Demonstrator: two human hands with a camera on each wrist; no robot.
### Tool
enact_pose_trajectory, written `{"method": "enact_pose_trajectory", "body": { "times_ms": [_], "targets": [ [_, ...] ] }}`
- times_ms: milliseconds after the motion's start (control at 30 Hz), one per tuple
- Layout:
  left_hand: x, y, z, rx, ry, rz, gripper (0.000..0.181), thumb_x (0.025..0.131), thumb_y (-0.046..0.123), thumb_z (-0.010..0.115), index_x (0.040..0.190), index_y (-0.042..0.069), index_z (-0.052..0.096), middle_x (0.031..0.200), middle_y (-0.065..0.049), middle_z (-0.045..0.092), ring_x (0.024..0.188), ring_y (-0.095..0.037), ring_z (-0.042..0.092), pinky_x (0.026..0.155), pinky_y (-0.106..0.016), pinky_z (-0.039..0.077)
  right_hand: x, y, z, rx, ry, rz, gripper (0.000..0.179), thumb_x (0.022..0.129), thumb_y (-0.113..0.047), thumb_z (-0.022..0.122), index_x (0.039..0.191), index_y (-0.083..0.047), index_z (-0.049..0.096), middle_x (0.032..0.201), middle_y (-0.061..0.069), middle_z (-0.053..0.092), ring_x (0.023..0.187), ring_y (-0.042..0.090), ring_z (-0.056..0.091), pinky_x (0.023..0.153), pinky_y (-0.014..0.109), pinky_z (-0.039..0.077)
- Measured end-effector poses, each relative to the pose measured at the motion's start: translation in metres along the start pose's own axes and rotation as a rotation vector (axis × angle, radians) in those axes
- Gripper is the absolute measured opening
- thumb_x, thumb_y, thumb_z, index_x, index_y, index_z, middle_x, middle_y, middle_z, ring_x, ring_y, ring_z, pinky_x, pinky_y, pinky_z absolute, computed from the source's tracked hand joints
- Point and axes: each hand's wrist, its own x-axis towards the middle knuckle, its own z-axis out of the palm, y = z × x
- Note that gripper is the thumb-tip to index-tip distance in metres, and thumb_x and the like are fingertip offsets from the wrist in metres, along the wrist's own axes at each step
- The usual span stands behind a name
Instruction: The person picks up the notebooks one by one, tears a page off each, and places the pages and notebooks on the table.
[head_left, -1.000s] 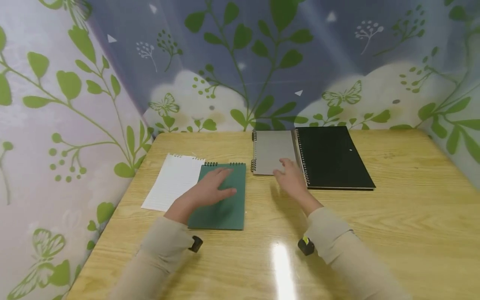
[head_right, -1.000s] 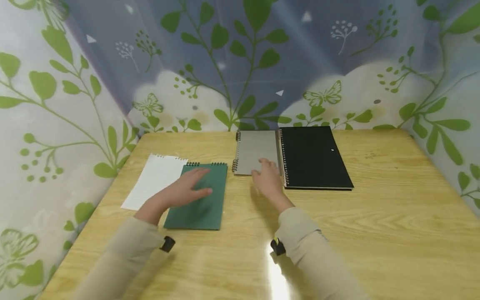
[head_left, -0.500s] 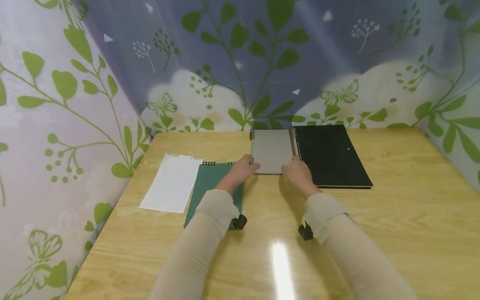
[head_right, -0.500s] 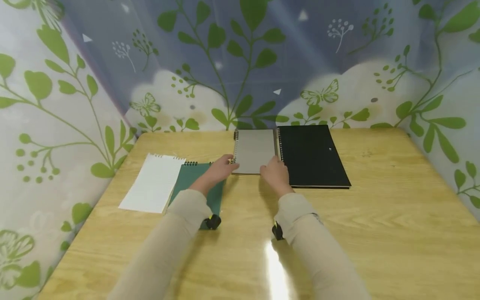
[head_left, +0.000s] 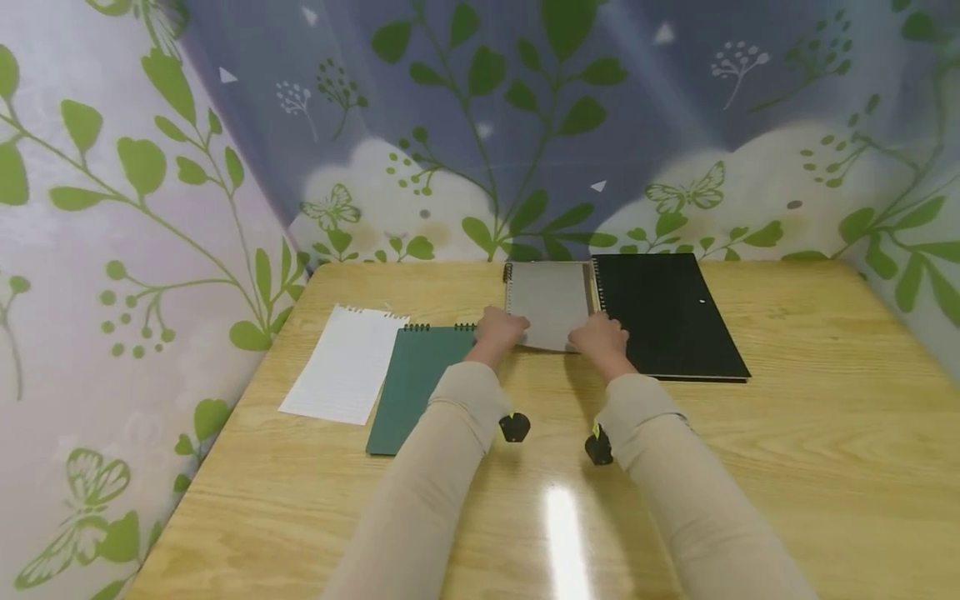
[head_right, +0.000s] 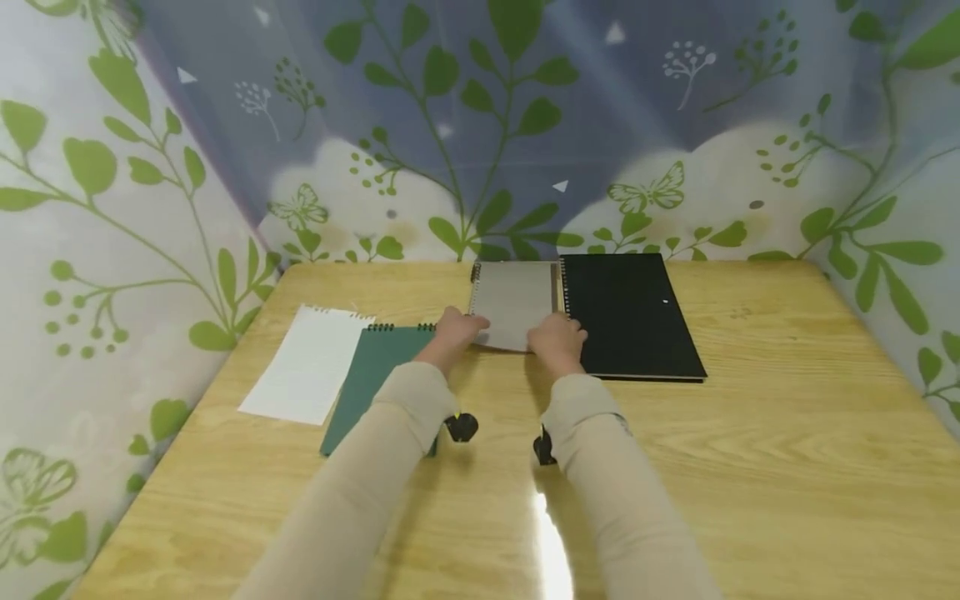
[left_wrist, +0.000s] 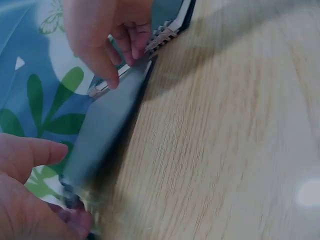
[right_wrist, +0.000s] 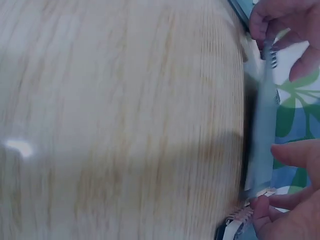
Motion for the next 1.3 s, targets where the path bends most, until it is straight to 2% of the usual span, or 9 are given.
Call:
{"method": "enact_pose_trajectory", "body": {
  "times_ms": [100, 233, 433, 533, 733, 800, 967, 1100, 1300],
  "targets": [
    [0.002, -0.002, 0.004, -0.21, -0.014, -0.012, 0.046, 0.083, 0.013, 0.06, 0.122, -0.007, 0.047, 0.119, -0.021, 0.054, 0.096, -0.027, 0.055, 0.082, -0.036, 0.049, -0.001, 0.002, -0.001, 0.035, -0.012, -0.002, 0.042, 0.081, -0.021, 0.053, 0.109, 0.01, 0.057, 0.116, 0.028, 0.055, 0.11, 0.043, 0.046, 0.094, 0.05, 0.035],
    [0.004, -0.004, 0.005, -0.467, -0.097, -0.004, 0.053, 0.083, -0.003, 0.056, 0.131, -0.007, 0.034, 0.129, -0.026, 0.041, 0.099, -0.031, 0.057, 0.081, -0.035, 0.053, -0.004, 0.004, -0.002, 0.084, -0.021, 0.003, 0.037, 0.081, -0.022, 0.054, 0.102, 0.008, 0.06, 0.115, 0.028, 0.055, 0.11, 0.043, 0.043, 0.095, 0.05, 0.033],
    [0.002, -0.005, 0.0, -0.594, -0.162, 0.04, 0.049, 0.084, -0.011, 0.05, 0.129, -0.002, 0.032, 0.128, -0.024, 0.04, 0.105, -0.033, 0.055, 0.083, -0.04, 0.053, -0.004, 0.005, -0.001, 0.15, -0.034, 0.031, 0.037, 0.085, -0.025, 0.051, 0.102, 0.008, 0.058, 0.12, 0.03, 0.048, 0.114, 0.044, 0.037, 0.095, 0.051, 0.031],
    [0.001, -0.004, -0.006, -0.655, -0.191, 0.054, 0.047, 0.084, -0.013, 0.048, 0.127, 0.0, 0.033, 0.128, -0.023, 0.044, 0.11, -0.037, 0.055, 0.087, -0.043, 0.051, -0.002, 0.005, -0.003, 0.24, -0.05, 0.073, 0.048, 0.088, -0.028, 0.05, 0.121, 0.006, 0.052, 0.131, 0.03, 0.038, 0.121, 0.045, 0.032, 0.1, 0.052, 0.03],
    [-0.01, 0.003, -0.019, -0.693, -0.216, 0.065, 0.049, 0.086, -0.009, 0.051, 0.129, 0.004, 0.032, 0.127, -0.02, 0.048, 0.112, -0.035, 0.055, 0.089, -0.041, 0.05, -0.006, 0.004, -0.021, 0.627, -0.075, 0.088, 0.056, 0.092, -0.025, 0.05, 0.137, 0.004, 0.034, 0.143, 0.024, 0.024, 0.131, 0.037, 0.026, 0.107, 0.048, 0.029],
    [-0.018, 0.003, -0.025, -0.686, -0.227, 0.065, 0.05, 0.086, -0.007, 0.053, 0.13, 0.004, 0.032, 0.126, -0.02, 0.048, 0.111, -0.034, 0.056, 0.089, -0.04, 0.05, -0.011, 0.005, -0.027, 0.742, -0.114, 0.061, 0.057, 0.094, -0.022, 0.049, 0.139, 0.006, 0.028, 0.145, 0.023, 0.023, 0.132, 0.034, 0.028, 0.106, 0.047, 0.031],
    [-0.042, -0.005, -0.039, -0.571, -0.237, 0.087, 0.046, 0.088, -0.003, 0.055, 0.128, 0.004, 0.035, 0.12, -0.017, 0.049, 0.103, -0.031, 0.059, 0.084, -0.038, 0.052, -0.03, 0.005, -0.038, 0.762, -0.19, -0.004, 0.065, 0.095, -0.016, 0.046, 0.146, 0.001, 0.009, 0.147, 0.022, 0.023, 0.133, 0.033, 0.031, 0.108, 0.046, 0.029],
    [-0.061, -0.013, -0.045, -0.3, -0.191, 0.159, 0.043, 0.086, 0.009, 0.062, 0.123, 0.003, 0.04, 0.112, -0.015, 0.054, 0.094, -0.025, 0.06, 0.077, -0.035, 0.053, -0.046, 0.008, -0.041, 0.669, -0.193, -0.055, 0.07, 0.095, -0.015, 0.046, 0.148, -0.004, 0.001, 0.143, 0.025, 0.029, 0.131, 0.034, 0.033, 0.107, 0.047, 0.031],
    [-0.082, -0.031, -0.038, 0.138, -0.134, 0.288, 0.072, 0.084, 0.03, 0.066, 0.14, 0.004, 0.029, 0.12, -0.013, 0.058, 0.103, -0.025, 0.058, 0.084, -0.04, 0.048, -0.066, 0.022, -0.034, 0.465, -0.177, -0.088, 0.07, 0.094, -0.013, 0.047, 0.148, -0.004, 0.003, 0.12, 0.025, 0.046, 0.103, 0.029, 0.049, 0.085, 0.039, 0.045]
  ]
}}
